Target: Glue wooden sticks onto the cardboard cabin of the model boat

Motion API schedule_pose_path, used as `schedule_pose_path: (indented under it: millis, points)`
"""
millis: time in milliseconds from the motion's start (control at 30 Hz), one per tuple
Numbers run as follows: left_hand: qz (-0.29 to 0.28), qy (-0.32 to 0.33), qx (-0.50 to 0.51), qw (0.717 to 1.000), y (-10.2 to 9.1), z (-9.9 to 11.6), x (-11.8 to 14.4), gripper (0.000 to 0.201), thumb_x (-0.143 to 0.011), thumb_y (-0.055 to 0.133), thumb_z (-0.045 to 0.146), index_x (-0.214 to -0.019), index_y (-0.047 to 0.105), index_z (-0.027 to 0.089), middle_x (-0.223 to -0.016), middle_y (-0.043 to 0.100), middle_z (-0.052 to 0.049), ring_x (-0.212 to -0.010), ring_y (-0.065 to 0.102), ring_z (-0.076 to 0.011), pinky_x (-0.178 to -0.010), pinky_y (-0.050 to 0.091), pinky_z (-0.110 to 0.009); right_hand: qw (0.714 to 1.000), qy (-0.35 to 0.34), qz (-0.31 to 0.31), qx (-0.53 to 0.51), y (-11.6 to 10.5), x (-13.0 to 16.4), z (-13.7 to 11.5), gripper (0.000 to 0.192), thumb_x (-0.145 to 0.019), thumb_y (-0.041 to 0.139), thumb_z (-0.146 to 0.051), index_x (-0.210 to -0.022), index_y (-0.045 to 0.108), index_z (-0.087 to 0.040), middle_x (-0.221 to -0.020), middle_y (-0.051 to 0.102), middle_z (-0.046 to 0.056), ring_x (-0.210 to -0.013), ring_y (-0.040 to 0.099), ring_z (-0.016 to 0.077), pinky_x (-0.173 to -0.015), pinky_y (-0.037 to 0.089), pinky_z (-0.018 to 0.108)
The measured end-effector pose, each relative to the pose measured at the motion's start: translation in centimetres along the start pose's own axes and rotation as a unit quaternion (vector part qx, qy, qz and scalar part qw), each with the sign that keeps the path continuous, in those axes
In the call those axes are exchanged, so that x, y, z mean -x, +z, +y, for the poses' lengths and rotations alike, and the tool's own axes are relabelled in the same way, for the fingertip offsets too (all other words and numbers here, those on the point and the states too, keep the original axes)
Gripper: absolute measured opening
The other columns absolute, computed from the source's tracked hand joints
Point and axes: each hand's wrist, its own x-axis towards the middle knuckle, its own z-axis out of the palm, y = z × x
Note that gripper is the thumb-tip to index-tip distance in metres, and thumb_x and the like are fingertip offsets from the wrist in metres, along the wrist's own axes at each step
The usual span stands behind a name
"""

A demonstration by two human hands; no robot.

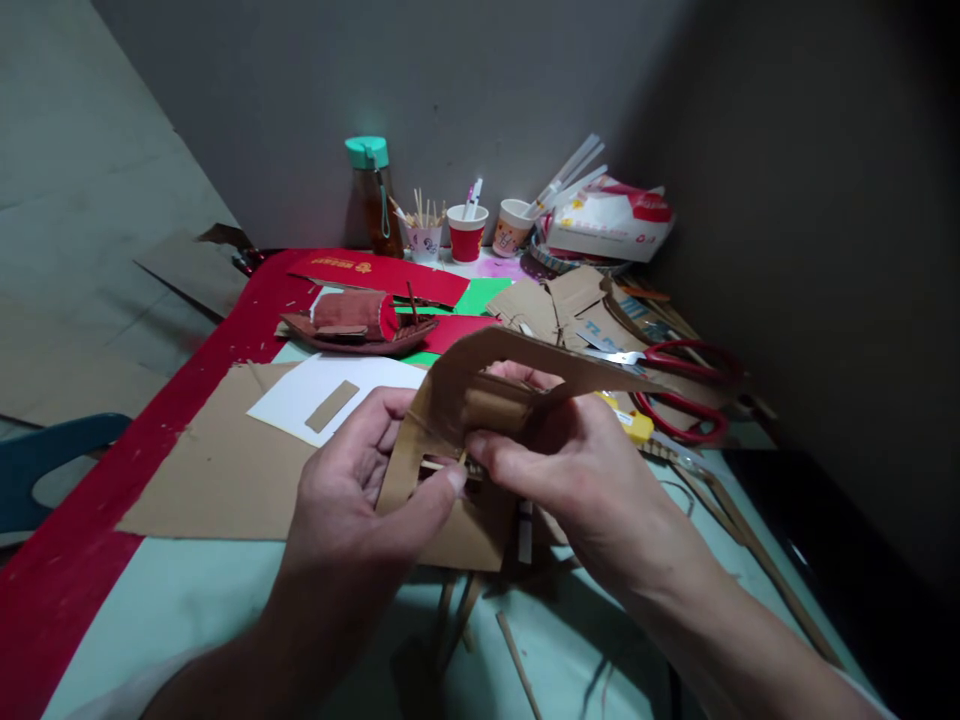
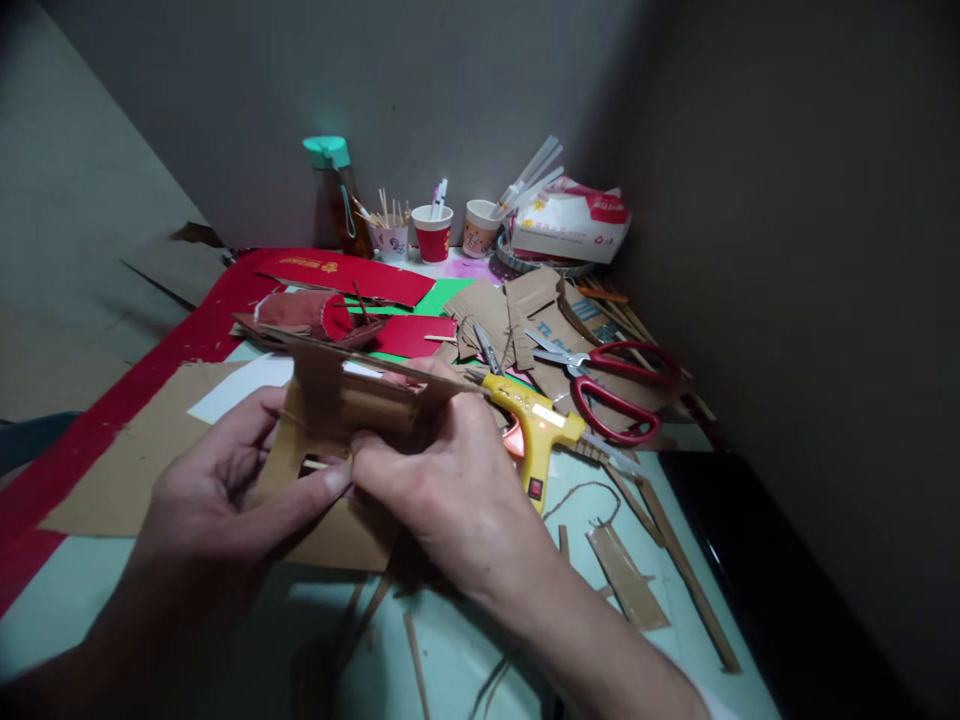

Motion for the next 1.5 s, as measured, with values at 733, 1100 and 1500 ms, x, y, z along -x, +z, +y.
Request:
schedule_pose_path:
  millis: [733,1100,1500]
  points:
    - [-0.077,-0.058,0.049,0.994,-0.62,-0.14,-0.32,0.033,-0.083,0.078,0.045,-0.107,0.071,0.023,-0.092,0.077,-0.002,-0.086,0.071,-0.0223,-0.068,0.054,-0.025,0.998,-0.023,0.035,-0.047,-0.73,-0.28,0.58,0.033,-0.070,0.070,-0.014,-0.102,0.065,-0.022,-0.102,0.075,0.003,-0.101,0.070,0.0242,-0.081,0.055,0.031]
    - [-0.052,-0.045,0.029,0.997,-0.59,-0.10,-0.19,0.016,-0.082,0.075,0.035,-0.090,0.074,0.021,-0.083,0.073,0.001,-0.071,0.064,-0.0164,-0.060,0.051,-0.021,0.997,-0.033,0.027,0.064,-0.71,-0.18,0.17,0.028,-0.070,0.065,-0.019,-0.099,0.063,-0.018,-0.105,0.074,0.009,-0.098,0.072,0.0300,-0.081,0.056,0.039]
    - [-0.048,-0.027,-0.013,0.998,-0.65,0.02,-0.29,0.019,-0.083,0.071,0.038,-0.075,0.068,0.021,-0.069,0.063,0.003,-0.063,0.058,-0.0141,-0.052,0.050,-0.018,0.997,-0.050,0.013,0.051,-0.89,-0.39,0.35,0.021,-0.073,0.063,-0.015,-0.094,0.064,-0.019,-0.102,0.072,0.007,-0.098,0.069,0.0261,-0.083,0.055,0.036]
